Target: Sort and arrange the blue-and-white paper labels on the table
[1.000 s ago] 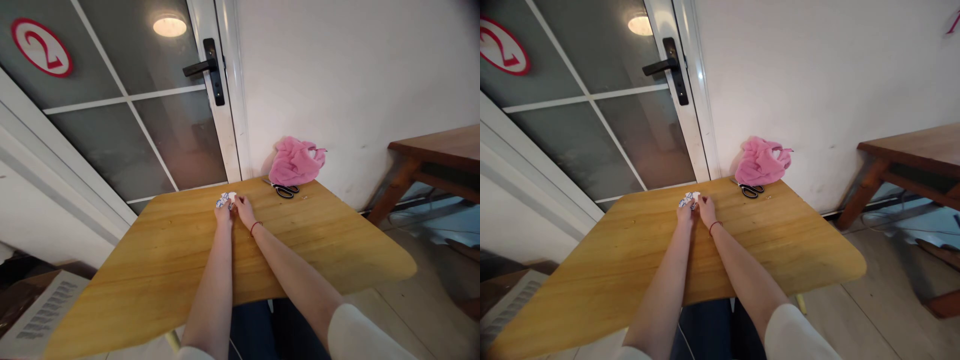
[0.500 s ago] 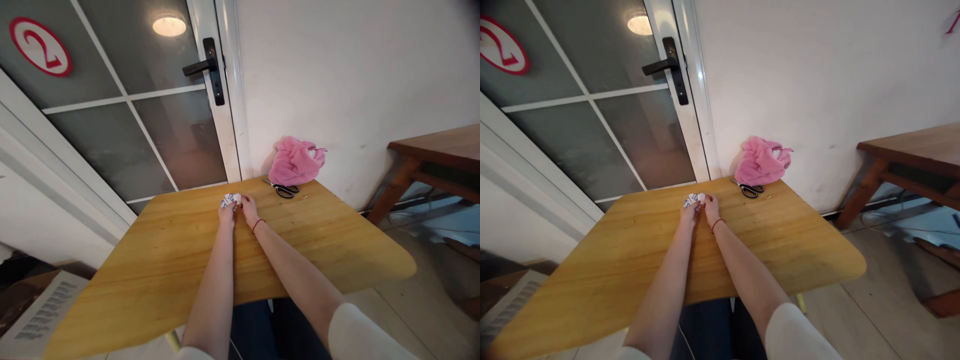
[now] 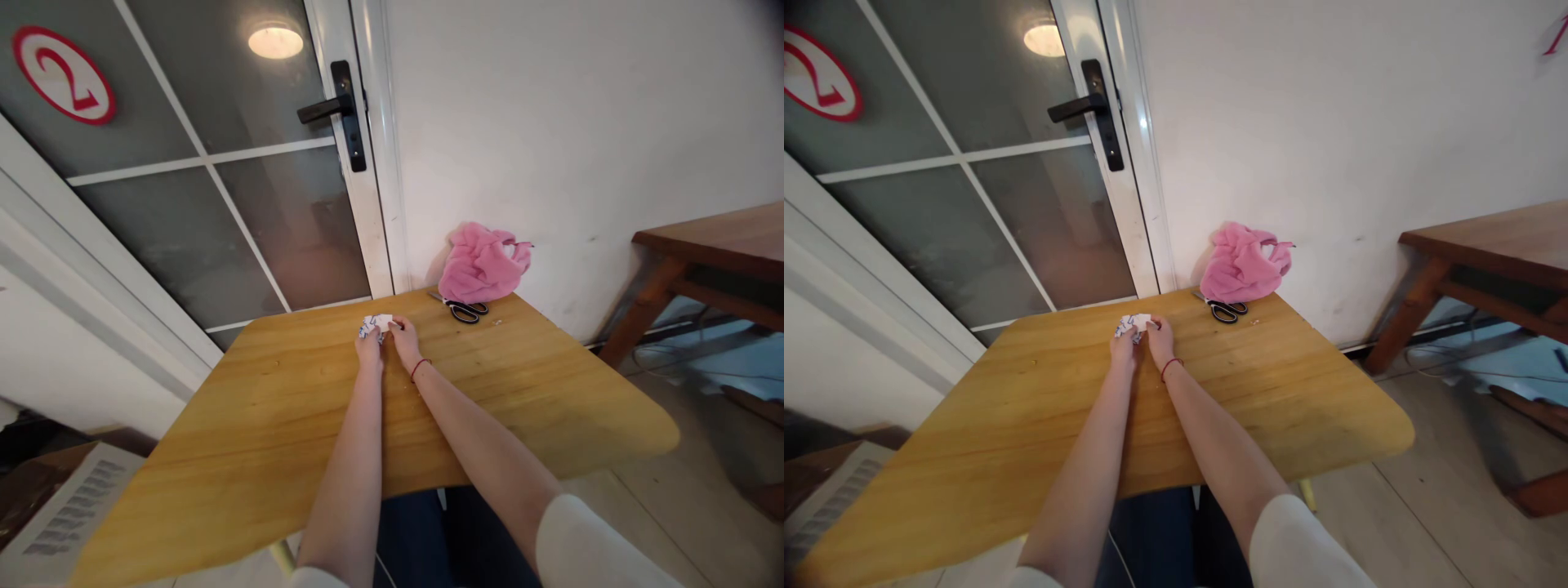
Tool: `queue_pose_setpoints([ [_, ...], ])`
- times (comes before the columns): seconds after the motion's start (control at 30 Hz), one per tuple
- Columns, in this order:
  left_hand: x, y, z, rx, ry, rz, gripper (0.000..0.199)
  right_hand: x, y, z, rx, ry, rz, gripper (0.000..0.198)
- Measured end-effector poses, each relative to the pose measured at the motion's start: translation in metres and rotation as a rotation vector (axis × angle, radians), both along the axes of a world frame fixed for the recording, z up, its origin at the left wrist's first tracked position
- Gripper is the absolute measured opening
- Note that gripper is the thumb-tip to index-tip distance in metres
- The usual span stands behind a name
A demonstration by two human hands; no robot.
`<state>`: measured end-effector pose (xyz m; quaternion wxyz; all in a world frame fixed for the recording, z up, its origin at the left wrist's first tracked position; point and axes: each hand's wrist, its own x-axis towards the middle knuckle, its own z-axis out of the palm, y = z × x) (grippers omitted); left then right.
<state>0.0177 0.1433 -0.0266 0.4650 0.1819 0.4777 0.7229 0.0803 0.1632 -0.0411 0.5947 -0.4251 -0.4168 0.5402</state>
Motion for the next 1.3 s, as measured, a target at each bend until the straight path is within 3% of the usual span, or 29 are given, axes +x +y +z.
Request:
queue_pose_setpoints([
  [0.33,0.001,-0.004,0.002,-0.026,0.031,0.011,0.029,-0.001,-0.004,0.003,0.074,0.050,0.004,0.020],
  [0.77,0.002,-0.006,0.014,0.076,-0.227,-0.072,0.022,0.004,-0.014,0.013,0.088,0.023,-0.052,0.026],
  [1.17,0.004,-0.014,0.015,0.205,-0.196,-0.110,0.040,0.000,-0.015,0.015,0.132,0.056,-0.009,0.010],
  [1.3,0.003,-0.011,0.015,0.193,-0.190,-0.088,0.027,-0.003,-0.010,0.013,0.083,0.125,0.013,0.015],
])
